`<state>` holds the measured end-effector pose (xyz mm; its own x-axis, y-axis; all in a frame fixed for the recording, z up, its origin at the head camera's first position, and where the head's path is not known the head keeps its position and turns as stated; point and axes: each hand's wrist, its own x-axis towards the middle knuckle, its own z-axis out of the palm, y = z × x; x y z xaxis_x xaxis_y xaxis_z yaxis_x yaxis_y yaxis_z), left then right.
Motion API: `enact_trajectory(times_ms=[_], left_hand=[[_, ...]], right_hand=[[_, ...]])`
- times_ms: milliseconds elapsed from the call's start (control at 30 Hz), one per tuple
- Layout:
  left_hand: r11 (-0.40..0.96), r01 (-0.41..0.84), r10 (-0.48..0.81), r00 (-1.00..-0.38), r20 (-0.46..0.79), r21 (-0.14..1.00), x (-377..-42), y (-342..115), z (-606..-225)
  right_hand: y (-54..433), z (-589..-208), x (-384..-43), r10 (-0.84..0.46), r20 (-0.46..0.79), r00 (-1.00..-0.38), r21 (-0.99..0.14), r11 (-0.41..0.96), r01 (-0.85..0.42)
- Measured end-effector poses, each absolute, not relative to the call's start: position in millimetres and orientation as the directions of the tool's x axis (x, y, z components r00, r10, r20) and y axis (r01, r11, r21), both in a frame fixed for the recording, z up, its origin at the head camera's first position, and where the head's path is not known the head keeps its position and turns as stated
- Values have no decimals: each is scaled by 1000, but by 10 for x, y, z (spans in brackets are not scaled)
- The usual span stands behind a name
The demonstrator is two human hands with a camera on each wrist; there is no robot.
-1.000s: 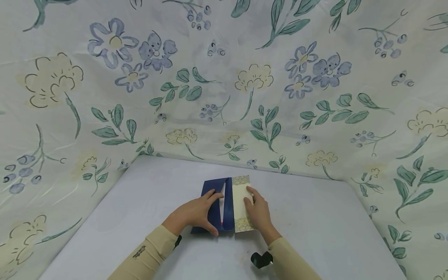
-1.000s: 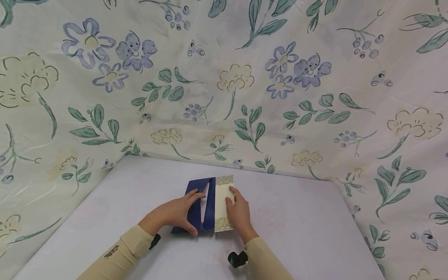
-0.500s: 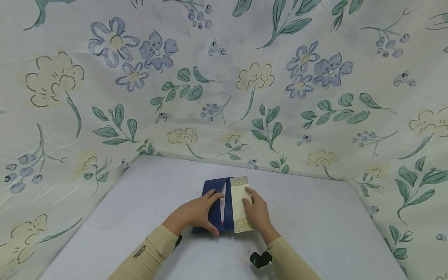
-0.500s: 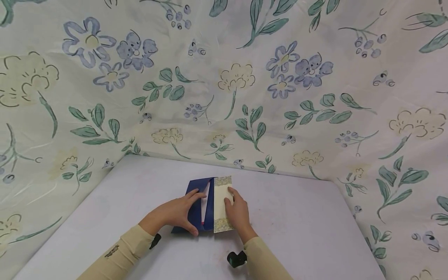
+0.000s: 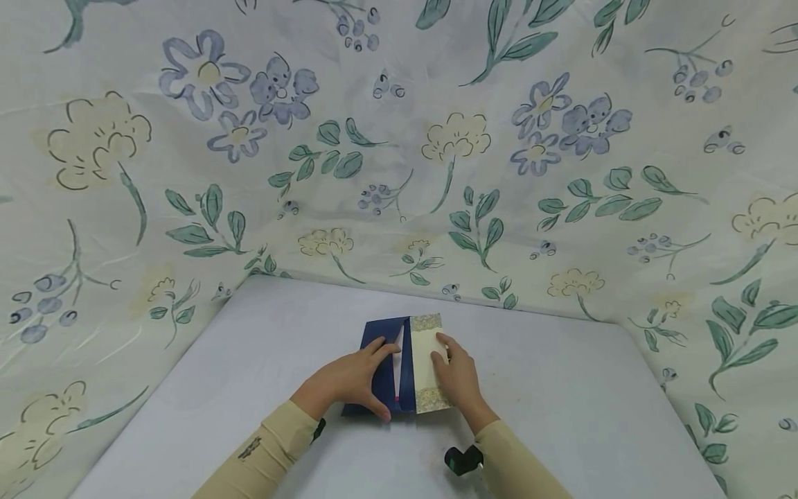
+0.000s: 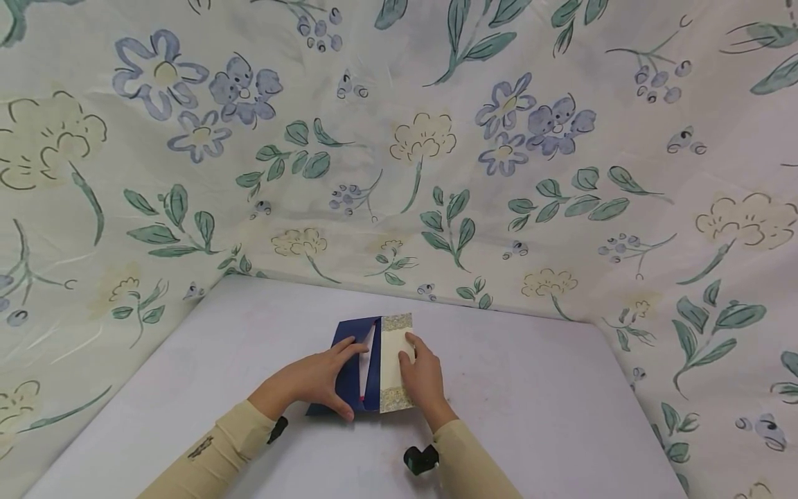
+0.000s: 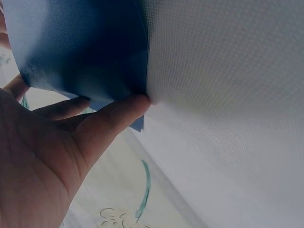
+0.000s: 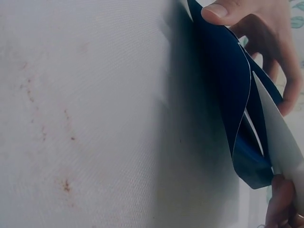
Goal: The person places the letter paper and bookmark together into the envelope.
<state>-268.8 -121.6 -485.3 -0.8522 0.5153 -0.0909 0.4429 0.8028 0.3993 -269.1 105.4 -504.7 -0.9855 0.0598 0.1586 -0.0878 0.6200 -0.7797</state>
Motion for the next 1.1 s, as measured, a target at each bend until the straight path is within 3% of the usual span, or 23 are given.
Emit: enact_trajectory(times_ms=[1100], left_hand=[[818, 420, 496, -862, -109, 393, -2672, -1192, -4822]], right_hand=[[960, -4992, -2689, 82, 125, -989, -804, 592, -52]])
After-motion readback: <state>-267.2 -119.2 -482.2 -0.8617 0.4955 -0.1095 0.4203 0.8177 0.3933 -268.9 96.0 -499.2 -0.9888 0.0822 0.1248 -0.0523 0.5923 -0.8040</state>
